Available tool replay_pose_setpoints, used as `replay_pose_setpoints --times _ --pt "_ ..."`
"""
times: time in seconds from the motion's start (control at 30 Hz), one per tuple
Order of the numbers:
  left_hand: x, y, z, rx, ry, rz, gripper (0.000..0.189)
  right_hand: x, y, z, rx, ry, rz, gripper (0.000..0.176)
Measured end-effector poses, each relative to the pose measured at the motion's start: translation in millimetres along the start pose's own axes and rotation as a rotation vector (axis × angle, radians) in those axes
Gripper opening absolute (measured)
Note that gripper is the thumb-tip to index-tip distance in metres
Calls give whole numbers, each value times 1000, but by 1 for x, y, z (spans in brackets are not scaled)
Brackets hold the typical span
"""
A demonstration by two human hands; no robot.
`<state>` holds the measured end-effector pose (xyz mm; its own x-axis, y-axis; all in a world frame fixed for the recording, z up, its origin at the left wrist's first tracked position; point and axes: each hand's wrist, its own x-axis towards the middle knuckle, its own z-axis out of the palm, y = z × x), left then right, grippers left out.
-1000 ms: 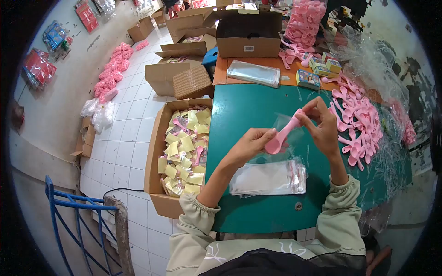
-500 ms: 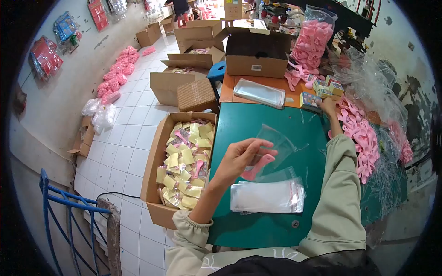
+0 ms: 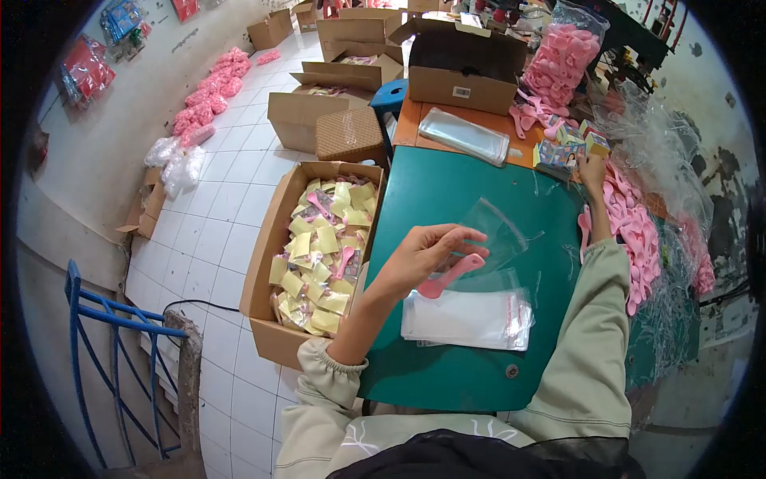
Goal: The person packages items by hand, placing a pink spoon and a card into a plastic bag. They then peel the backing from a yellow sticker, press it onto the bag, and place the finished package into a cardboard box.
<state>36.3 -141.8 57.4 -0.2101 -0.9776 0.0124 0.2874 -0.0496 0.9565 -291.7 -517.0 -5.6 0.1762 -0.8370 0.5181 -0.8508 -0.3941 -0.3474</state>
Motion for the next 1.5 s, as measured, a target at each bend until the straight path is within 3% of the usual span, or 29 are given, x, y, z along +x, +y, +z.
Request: replay_pose_setpoints --times 0.07,0.13,0.2,0.27,0.37,0.5,0.6,0.7,0.73,0.83,0.93,1.03,1.07,1.17,1.3,1.5 --pt "-3 3 0 10 3 -17 39 -26 -74 -52 411 -126 130 26" --pt "-4 6 -2 35 10 -20 39 -63 -140 -90 761 -205 9 22" --pt "-4 6 -2 73 11 -23 38 -109 -208 -141 927 -336 -31 16" --pt "-2 4 0 62 -9 -18 38 -143 -239 -169 969 -461 -57 14" --pt "-1 7 4 114 -49 -16 36 -166 -256 -193 667 -556 -146 13" --pt "2 -4 5 261 -117 -17 33 -171 -254 -197 541 -619 -186 16" --pt "4 -5 12 415 -159 -22 31 -172 -245 -185 489 -799 -248 21" --pt "5 -17 24 457 -115 96 27 -175 -248 -173 304 -857 -503 24" --pt "4 -20 27 448 -88 153 27 -177 -246 -167 309 -806 -609 25" --pt "-6 -6 39 624 -19 95 33 -177 -246 -161 575 -810 -642 18" --pt "-4 -13 30 734 -116 34 43 -169 -235 -154 565 -956 -632 13" --pt "-3 -22 15 713 -185 15 48 -164 -237 -155 587 -933 -379 12" --pt "-3 -26 9 675 -199 14 50 -160 -232 -153 510 -883 -368 19" --pt "-4 -32 -8 372 -102 81 56 -150 -220 -146 661 -853 -159 24" --pt "-3 -27 -9 95 45 47 55 -144 -210 -142 925 -918 -18 17" --pt "-6 -21 -9 139 -12 24 58 -147 -207 -132 1004 -1009 74 15"
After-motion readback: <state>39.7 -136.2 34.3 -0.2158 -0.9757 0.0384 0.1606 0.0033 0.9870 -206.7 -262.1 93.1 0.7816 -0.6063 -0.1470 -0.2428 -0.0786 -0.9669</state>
